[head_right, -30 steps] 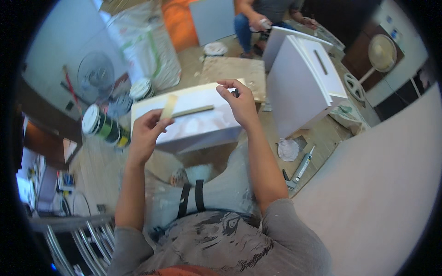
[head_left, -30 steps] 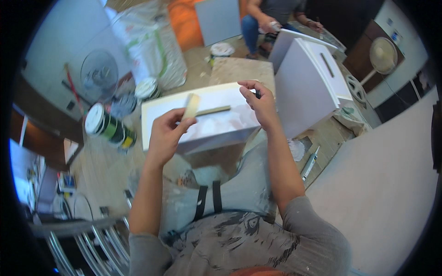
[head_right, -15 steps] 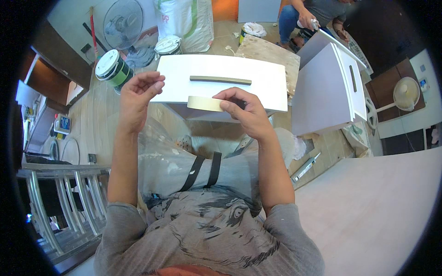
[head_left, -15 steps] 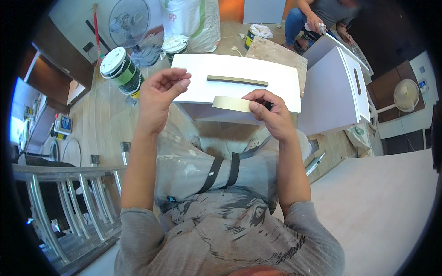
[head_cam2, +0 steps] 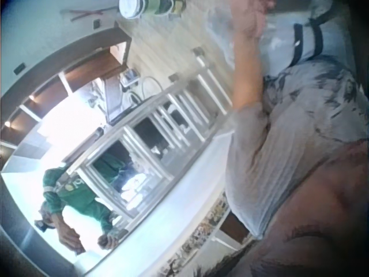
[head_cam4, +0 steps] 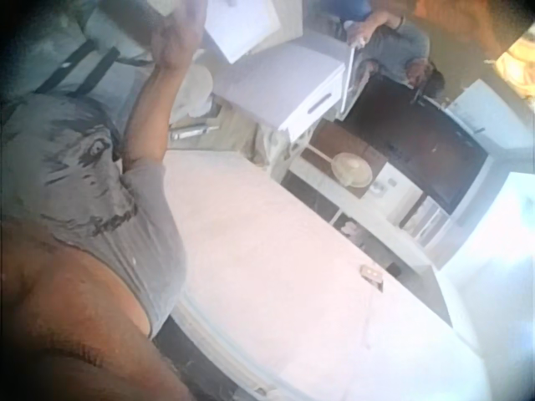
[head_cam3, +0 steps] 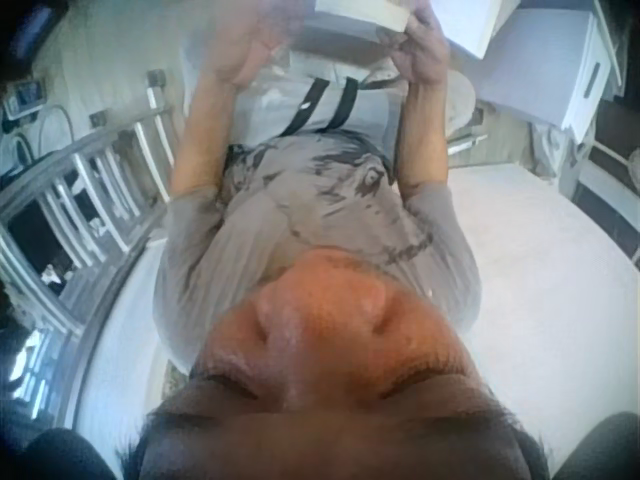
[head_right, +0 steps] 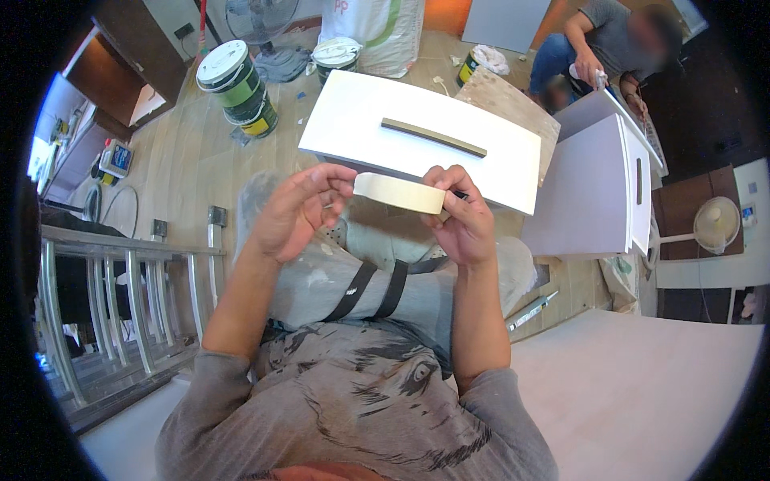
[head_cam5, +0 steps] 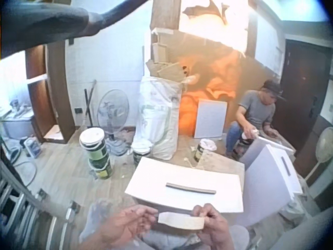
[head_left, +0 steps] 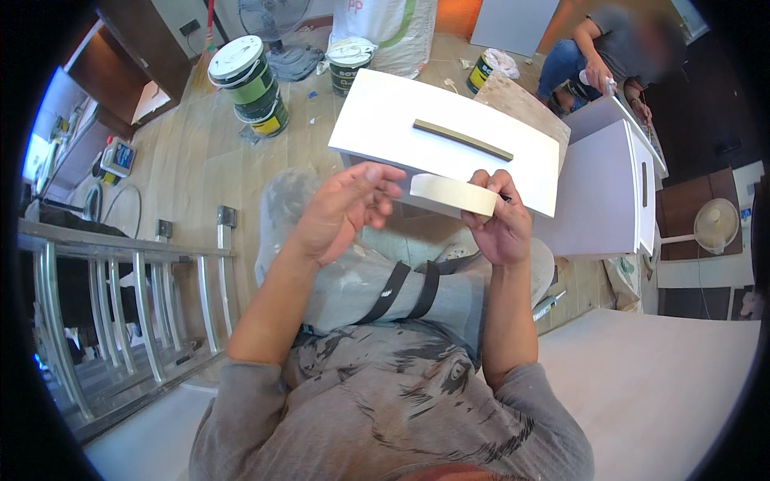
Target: The person applies masking tape to the edges of a white drawer front, then uses a caulking gun to apply adhesive to the drawer interior. The drawer is placed on a wooden block on the floor.
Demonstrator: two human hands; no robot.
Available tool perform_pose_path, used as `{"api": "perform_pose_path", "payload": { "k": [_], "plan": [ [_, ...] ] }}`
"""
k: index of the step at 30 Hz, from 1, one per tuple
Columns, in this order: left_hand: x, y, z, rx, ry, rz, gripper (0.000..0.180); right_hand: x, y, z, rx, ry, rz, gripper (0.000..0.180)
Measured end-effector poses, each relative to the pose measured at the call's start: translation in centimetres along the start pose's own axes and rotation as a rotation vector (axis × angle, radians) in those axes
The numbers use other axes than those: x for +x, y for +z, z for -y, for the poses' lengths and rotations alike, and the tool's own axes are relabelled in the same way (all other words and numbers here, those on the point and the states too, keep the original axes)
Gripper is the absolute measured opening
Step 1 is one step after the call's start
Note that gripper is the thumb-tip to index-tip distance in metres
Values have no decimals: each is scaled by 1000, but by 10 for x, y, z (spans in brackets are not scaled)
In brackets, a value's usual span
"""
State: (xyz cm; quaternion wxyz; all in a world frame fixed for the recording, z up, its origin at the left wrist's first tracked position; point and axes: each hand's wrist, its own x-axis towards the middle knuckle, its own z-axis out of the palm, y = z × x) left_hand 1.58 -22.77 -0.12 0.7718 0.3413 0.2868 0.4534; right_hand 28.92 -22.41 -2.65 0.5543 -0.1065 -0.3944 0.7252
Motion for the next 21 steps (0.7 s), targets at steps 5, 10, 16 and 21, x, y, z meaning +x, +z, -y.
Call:
{"api": "perform_pose_path", "payload": {
  "k": [5, 10, 16, 21],
  "plan": [
    [-3, 10, 2, 62, -1, 54, 33, 0, 1, -3, -34, -2, 33, 15],
    [-6, 7, 4, 70, 27, 32, 30, -2, 3, -3, -128, 14, 20, 14],
    [-8, 0, 10, 76, 45, -36, 21, -5, 0, -5, -237, 49, 19, 15],
    [-8, -5, 14, 67, 75, -79, 17, -7, -2, -1, -313, 117, 19, 16]
  ]
}}
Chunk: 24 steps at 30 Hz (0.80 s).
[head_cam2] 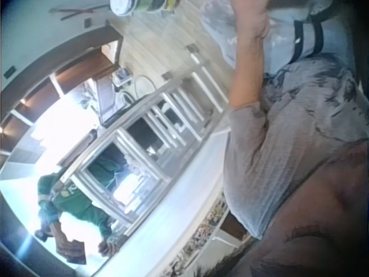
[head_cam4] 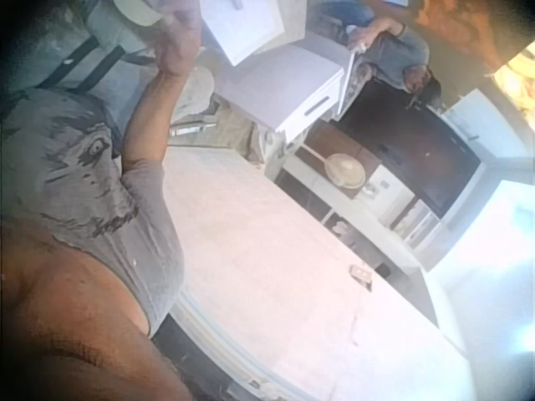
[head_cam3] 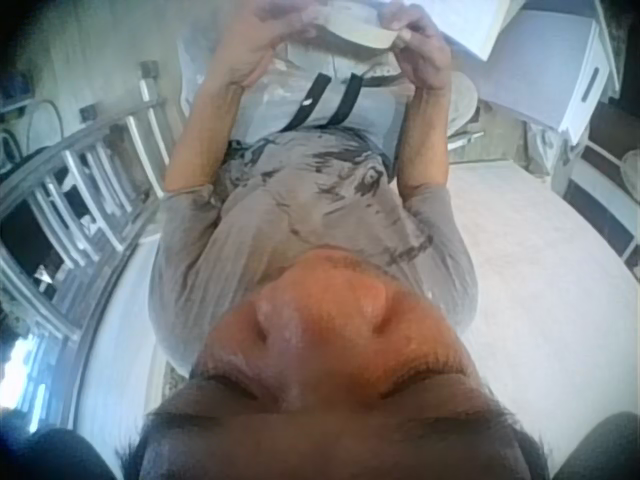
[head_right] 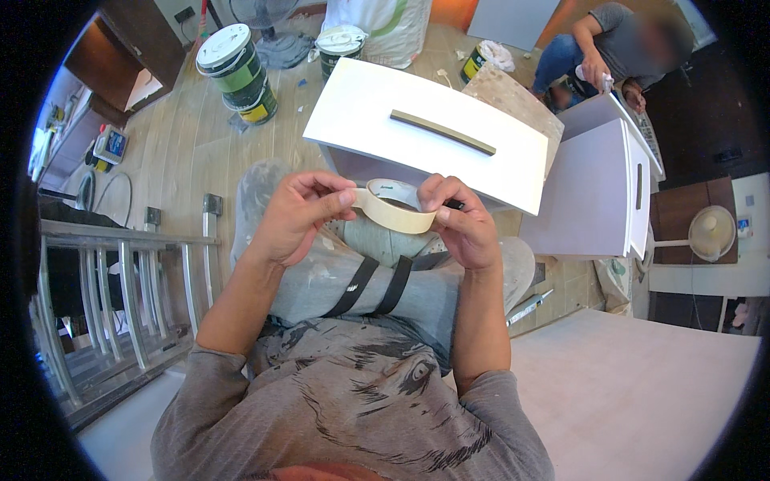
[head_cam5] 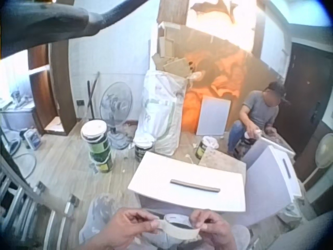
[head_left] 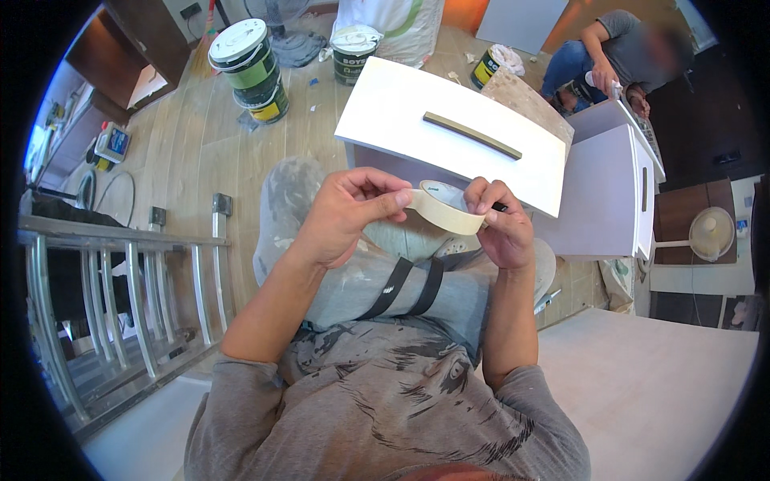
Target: The person applies masking tape to the edges of a white drawer front, then uses a caulking gun to apply adhesive to the drawer interior. The drawer is placed on a wooden block on the floor.
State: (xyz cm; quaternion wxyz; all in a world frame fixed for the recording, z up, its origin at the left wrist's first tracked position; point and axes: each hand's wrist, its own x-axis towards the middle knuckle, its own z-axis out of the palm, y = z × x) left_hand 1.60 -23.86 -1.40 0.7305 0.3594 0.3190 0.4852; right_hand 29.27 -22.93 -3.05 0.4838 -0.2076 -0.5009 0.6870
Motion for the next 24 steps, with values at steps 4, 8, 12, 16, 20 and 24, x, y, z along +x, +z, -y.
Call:
{"api": "perform_pose_path", "payload": {
  "k": [4, 8, 12, 16, 20, 24],
  "plan": [
    [5, -8, 8, 16, 54, -92, 16, 2, 9, 3, -183, 61, -13, 20],
    [12, -20, 8, 294, 128, -200, 16, 11, 20, 7, -515, 76, -19, 18],
    [25, -26, -7, 335, 143, -276, 17, 34, 35, 12, -702, 131, -97, 18],
    [52, -44, -36, 500, 222, -274, 20, 62, 52, 22, -798, 124, -199, 24],
    [65, -65, -55, 596, 242, -299, 21, 78, 37, 27, -915, 174, -208, 30],
    [78, -96, -57, 635, 154, -352, 21, 77, 12, 40, -986, 301, -234, 31]
  ]
}}
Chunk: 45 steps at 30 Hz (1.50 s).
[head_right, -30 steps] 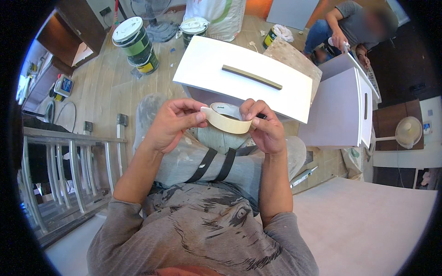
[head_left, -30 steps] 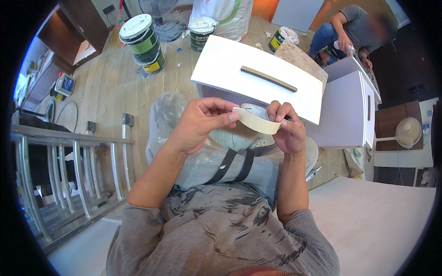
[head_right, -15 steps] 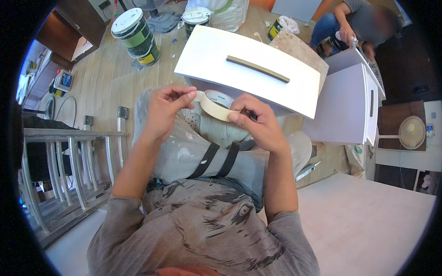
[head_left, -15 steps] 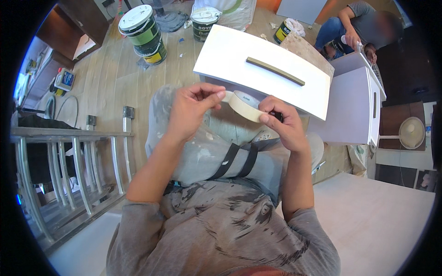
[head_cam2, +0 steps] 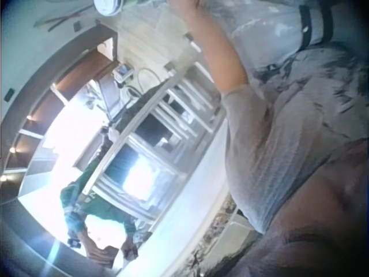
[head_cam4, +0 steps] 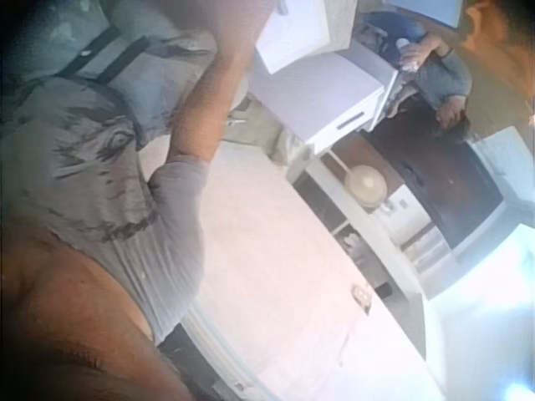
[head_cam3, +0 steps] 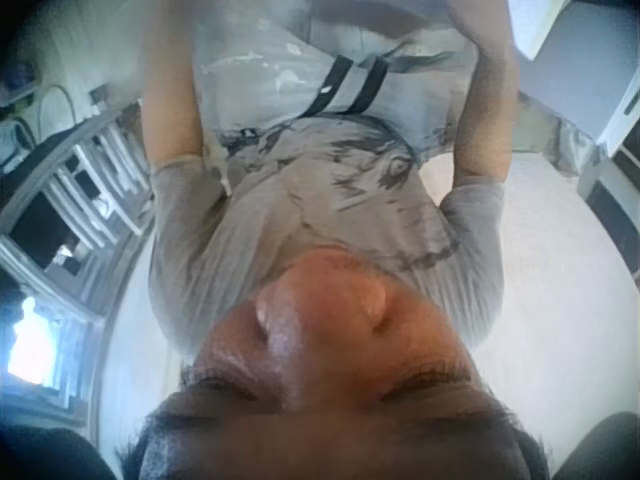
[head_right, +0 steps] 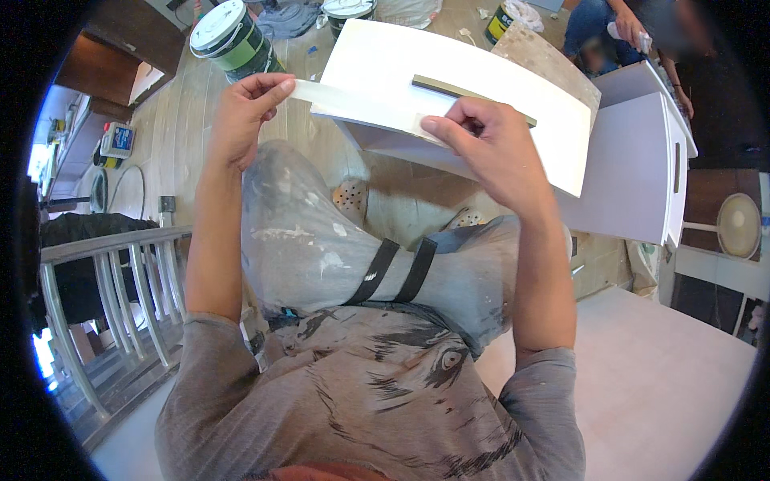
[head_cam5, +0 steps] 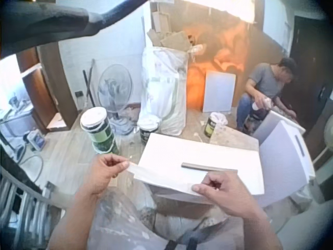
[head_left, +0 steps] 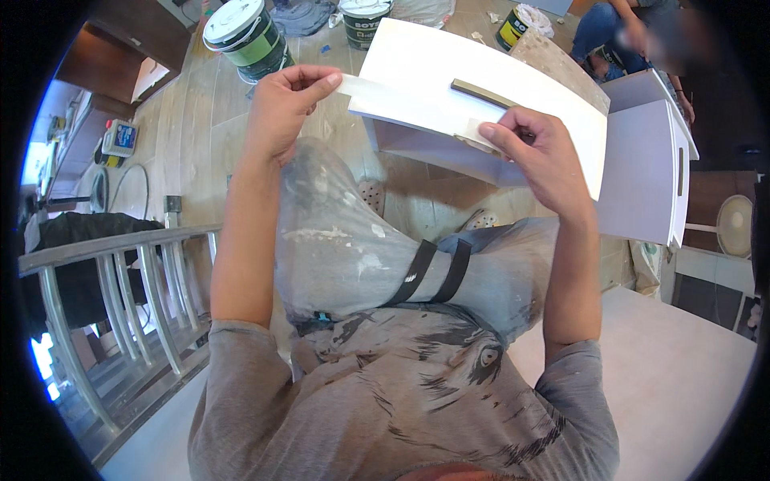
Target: The person applies masking tape to the edges of a white drawer front, then uses a caulking gun to apply adhesive to the drawer interior. The drawer is placed on a wooden block on the floor.
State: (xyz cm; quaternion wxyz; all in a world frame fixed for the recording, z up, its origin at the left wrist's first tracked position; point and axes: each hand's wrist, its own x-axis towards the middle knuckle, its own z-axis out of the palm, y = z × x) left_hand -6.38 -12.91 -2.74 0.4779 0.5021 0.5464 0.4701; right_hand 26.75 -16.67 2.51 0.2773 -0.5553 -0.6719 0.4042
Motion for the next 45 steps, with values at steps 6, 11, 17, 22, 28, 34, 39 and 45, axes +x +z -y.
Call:
{"api": "perform_pose_path", "payload": {
  "k": [6, 11, 17, 22, 28, 34, 39, 45],
  "plan": [
    [7, 16, 15, 16, -79, 86, 23, 8, -21, -11, -52, -21, -8, 32],
    [18, 7, 36, 204, -61, 100, 26, 25, -13, 0, -270, -43, -57, 36],
    [25, 1, 30, 280, -36, 87, 29, 27, -1, 3, -388, -7, -66, 39],
    [28, -6, 28, 285, -73, 181, 30, 24, -5, -3, -376, -27, -41, 39],
    [34, 0, 29, 400, -38, 218, 31, 28, -1, 8, -541, -21, -33, 35],
    [36, 1, 31, 364, -38, 251, 28, 36, 12, 12, -786, -90, -74, 32],
    [37, -2, 37, 307, -43, 258, 27, 41, 21, 28, -864, -30, -15, 33],
    [39, -1, 43, 212, -37, 260, 29, 48, 24, 28, -894, -40, 21, 28]
  ]
}}
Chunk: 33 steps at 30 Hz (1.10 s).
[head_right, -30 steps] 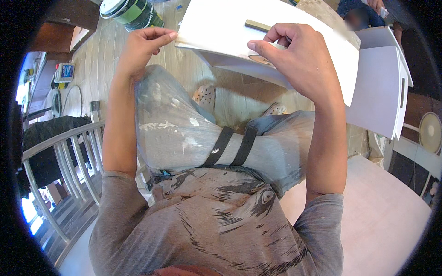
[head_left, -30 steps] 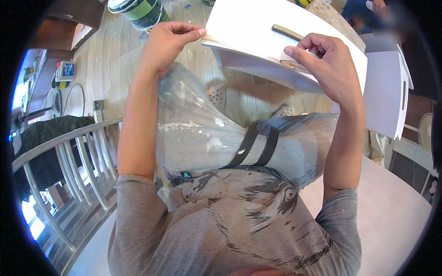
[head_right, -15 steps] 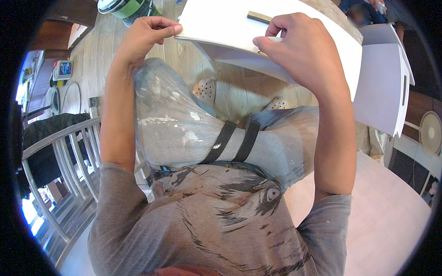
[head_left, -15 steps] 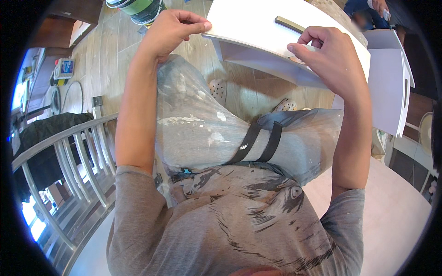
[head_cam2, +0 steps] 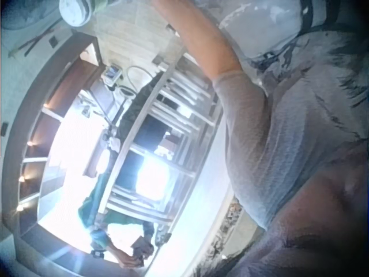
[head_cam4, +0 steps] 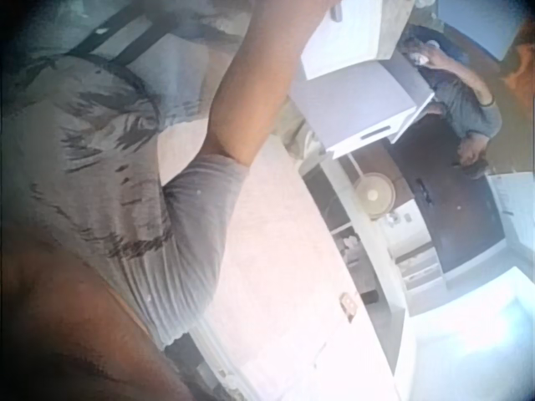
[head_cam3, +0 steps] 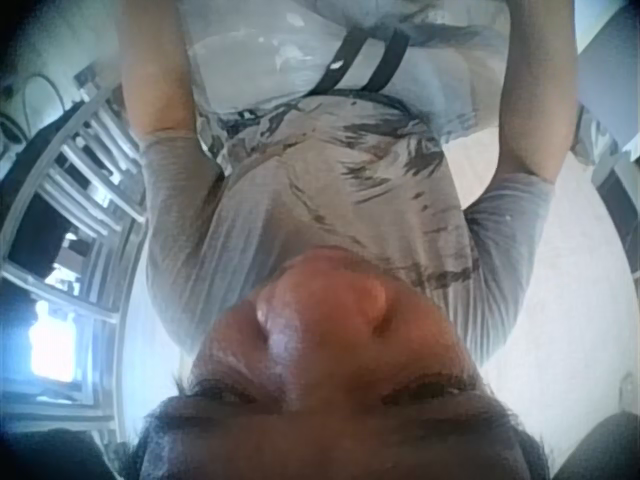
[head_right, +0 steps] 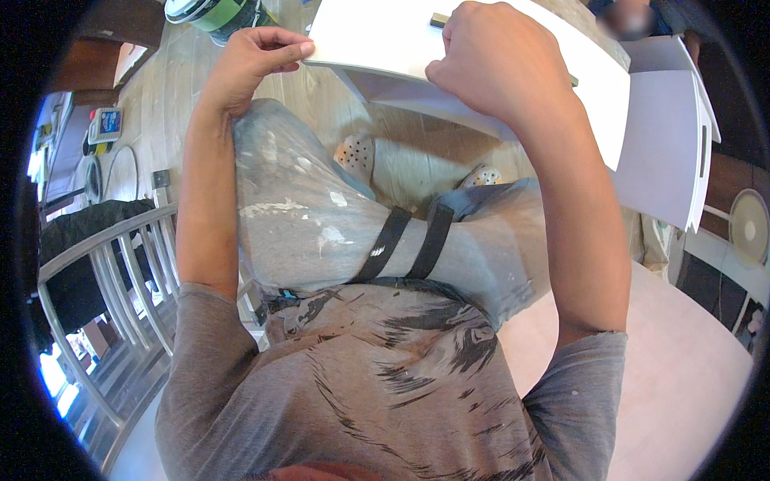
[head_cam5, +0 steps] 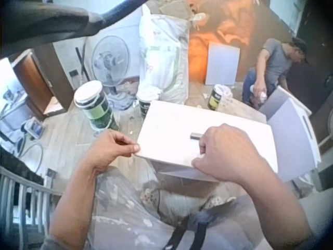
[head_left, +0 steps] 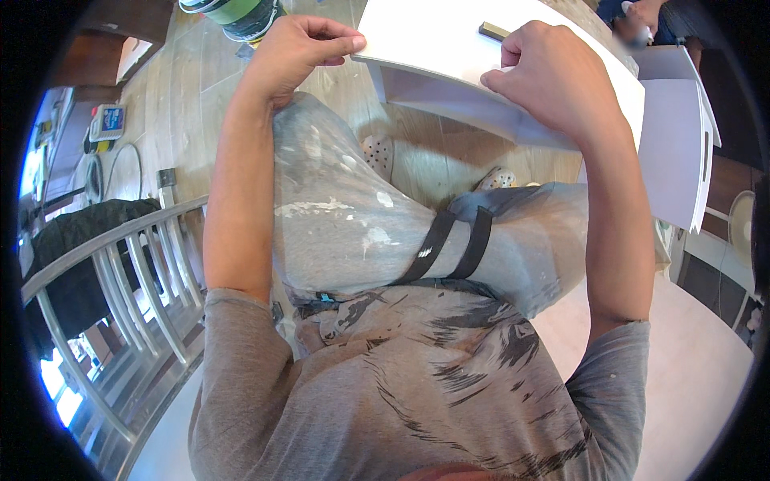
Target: The person applies masking tape to the edges of a white drawer front, then uses a caulking gun to apply adhesive to the drawer interior. The drawer is placed on a wooden block on the floor.
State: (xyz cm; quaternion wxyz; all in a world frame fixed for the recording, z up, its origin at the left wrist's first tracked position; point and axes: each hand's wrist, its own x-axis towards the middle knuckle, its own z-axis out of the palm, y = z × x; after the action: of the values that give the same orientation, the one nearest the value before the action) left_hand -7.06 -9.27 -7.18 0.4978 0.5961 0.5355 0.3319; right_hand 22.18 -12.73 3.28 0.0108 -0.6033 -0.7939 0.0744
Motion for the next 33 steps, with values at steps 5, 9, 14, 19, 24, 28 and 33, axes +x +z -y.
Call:
{"api": "perform_pose_path", "payload": {
  "k": [5, 9, 14, 19, 24, 28, 33],
  "plan": [
    [0, 0, 2, -5, 14, 9, 29, 10, 4, -1, -12, 23, 76, 26],
    [-1, 1, 0, -26, 19, 14, 30, 15, 0, 1, -81, 47, 89, 25],
    [-2, 2, 0, -32, 17, 7, 30, 13, -7, 10, -137, 20, 74, 28],
    [-1, 4, 0, -37, 15, 0, 30, 25, 5, 3, -257, 22, 101, 30],
    [1, 2, 8, -15, 26, -7, 29, 21, -3, 12, -263, 10, 106, 32],
    [3, 2, 8, -1, 3, -2, 27, 22, -7, 13, -236, 42, 141, 33],
    [3, 3, 10, -17, 20, 2, 26, 29, 2, 8, -288, 61, 166, 33]
  ]
}}
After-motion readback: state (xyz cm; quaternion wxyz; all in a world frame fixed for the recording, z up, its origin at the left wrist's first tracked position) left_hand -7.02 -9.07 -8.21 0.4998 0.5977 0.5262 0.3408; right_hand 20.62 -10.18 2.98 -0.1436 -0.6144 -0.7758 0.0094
